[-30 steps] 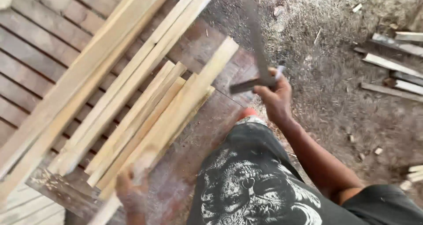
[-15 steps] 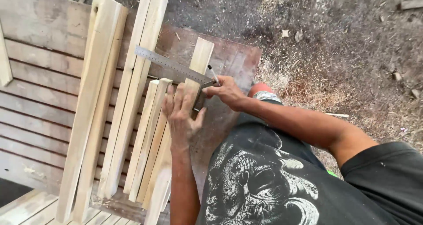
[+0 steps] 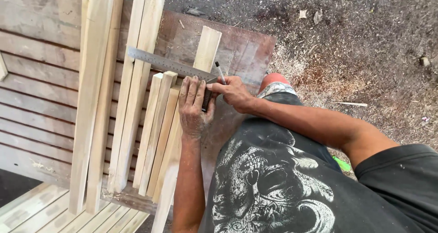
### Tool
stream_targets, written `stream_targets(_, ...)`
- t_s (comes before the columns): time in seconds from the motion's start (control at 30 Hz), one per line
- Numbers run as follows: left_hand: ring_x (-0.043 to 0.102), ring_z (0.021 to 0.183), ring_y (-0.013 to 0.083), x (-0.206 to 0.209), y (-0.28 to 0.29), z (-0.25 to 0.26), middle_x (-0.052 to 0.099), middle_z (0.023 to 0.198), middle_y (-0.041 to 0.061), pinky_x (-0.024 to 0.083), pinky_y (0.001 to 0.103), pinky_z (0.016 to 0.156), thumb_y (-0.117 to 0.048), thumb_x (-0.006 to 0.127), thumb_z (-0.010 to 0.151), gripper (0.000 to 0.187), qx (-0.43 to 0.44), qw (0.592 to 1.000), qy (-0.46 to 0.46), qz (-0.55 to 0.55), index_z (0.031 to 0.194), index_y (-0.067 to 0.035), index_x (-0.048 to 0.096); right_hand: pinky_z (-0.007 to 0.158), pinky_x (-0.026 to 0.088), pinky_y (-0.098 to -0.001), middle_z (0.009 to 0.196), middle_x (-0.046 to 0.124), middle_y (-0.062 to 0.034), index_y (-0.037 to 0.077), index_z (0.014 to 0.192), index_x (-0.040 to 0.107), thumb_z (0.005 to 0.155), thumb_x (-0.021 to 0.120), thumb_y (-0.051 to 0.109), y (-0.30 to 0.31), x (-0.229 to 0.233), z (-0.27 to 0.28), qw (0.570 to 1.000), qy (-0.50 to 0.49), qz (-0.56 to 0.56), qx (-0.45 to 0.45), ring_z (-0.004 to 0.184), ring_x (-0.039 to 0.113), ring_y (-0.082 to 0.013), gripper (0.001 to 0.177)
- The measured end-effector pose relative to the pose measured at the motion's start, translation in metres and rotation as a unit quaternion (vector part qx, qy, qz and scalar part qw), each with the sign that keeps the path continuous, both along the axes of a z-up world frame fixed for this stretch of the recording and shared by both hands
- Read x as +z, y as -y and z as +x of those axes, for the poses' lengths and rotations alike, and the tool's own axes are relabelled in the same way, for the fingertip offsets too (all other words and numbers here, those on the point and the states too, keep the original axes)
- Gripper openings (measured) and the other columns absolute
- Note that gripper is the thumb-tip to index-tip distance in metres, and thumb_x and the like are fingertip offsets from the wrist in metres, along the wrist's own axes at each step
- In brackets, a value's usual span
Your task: Marking wood pieces with a square and a pen for cutting or assembly.
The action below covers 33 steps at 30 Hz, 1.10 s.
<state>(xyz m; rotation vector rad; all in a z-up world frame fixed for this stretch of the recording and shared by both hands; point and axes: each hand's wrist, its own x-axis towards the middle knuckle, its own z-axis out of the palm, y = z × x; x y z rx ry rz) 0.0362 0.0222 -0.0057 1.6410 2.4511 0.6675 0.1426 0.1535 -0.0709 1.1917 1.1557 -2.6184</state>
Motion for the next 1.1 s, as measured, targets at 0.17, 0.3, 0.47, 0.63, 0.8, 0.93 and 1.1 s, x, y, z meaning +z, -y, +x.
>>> stream_targets(0.17, 0.046, 0.146, 0.04, -0.002, 0.0, 0.0, 0.055, 0.151, 0.019, 0.039, 0.05, 0.122, -0.017, 0.079, 0.094, 0.05, -0.003, 1.0, -0.01, -0.009, 0.139, 0.001, 0.064, 0.046, 0.033, -0.0213, 0.077, 0.073, 0.001, 0.007, 0.094, 0.079, 0.091, 0.072, 0.027, 0.0, 0.005, -0.001, 1.0, 0.005, -0.008, -0.013, 0.054, 0.049, -0.0023, 0.021)
stream_targets(0.3, 0.045, 0.147, 0.039, -0.002, 0.003, 0.002, 0.055, 0.151, 0.019, 0.039, 0.05, 0.122, -0.019, 0.078, 0.095, 0.05, -0.003, 1.0, -0.007, -0.01, 0.139, 0.001, 0.064, 0.044, 0.034, -0.0212, 0.077, 0.075, -0.0017, 0.005, 0.093, 0.078, 0.094, 0.071, 0.027, 0.0, 0.002, 0.002, 1.0, -0.018, 0.0, -0.015, 0.052, 0.051, -0.0032, 0.023)
stream_targets(0.47, 0.046, 0.147, 0.0382, -0.001, 0.0, 0.002, 0.055, 0.151, 0.019, 0.039, 0.049, 0.122, -0.02, 0.078, 0.095, 0.05, 0.001, 1.0, -0.008, -0.013, 0.138, 0.001, 0.064, 0.043, 0.033, -0.0208, 0.078, 0.075, -0.0024, 0.005, 0.094, 0.079, 0.093, 0.071, 0.026, -0.002, 0.004, 0.001, 1.0, -0.023, -0.01, -0.015, 0.052, 0.052, -0.0029, 0.022)
stream_targets(0.63, 0.045, 0.147, 0.0381, 0.0, -0.001, 0.002, 0.056, 0.15, 0.019, 0.039, 0.049, 0.122, -0.02, 0.078, 0.095, 0.05, 0.001, 1.0, -0.004, -0.014, 0.138, 0.001, 0.064, 0.043, 0.034, -0.0212, 0.078, 0.075, -0.003, 0.006, 0.097, 0.08, 0.092, 0.071, 0.026, -0.006, 0.011, 0.0, 1.0, -0.021, -0.012, -0.009, 0.054, 0.055, -0.0029, 0.022)
stream_targets(0.8, 0.046, 0.146, 0.0379, -0.001, 0.0, 0.002, 0.056, 0.15, 0.018, 0.039, 0.049, 0.122, -0.019, 0.078, 0.094, 0.049, 0.002, 1.0, -0.002, -0.011, 0.137, 0.001, 0.064, 0.043, 0.034, -0.0217, 0.078, 0.075, -0.004, 0.005, 0.095, 0.078, 0.093, 0.071, 0.027, -0.005, 0.004, 0.0, 1.0, -0.023, -0.003, -0.006, 0.053, 0.053, -0.0036, 0.023)
stream_targets(0.93, 0.046, 0.145, 0.038, -0.002, -0.001, 0.002, 0.056, 0.149, 0.017, 0.038, 0.05, 0.122, -0.017, 0.078, 0.091, 0.05, 0.005, 1.0, -0.01, -0.015, 0.136, 0.0, 0.065, 0.045, 0.037, -0.0235, 0.076, 0.072, -0.0036, 0.004, 0.091, 0.079, 0.096, 0.072, 0.03, -0.017, 0.004, 0.005, 0.991, -0.014, 0.109, 0.078, 0.054, 0.052, -0.0046, 0.027)
stream_targets(1.1, 0.046, 0.144, 0.0383, -0.003, -0.002, -0.001, 0.056, 0.149, 0.015, 0.039, 0.05, 0.121, -0.015, 0.077, 0.086, 0.052, 0.017, 1.0, -0.024, -0.005, 0.134, -0.001, 0.066, 0.06, 0.047, -0.0257, 0.083, 0.072, -0.0047, 0.001, 0.091, 0.077, 0.107, 0.061, 0.031, -0.045, -0.032, 0.032, 0.956, -0.103, 0.274, 0.016, 0.07, 0.06, -0.0101, 0.038)
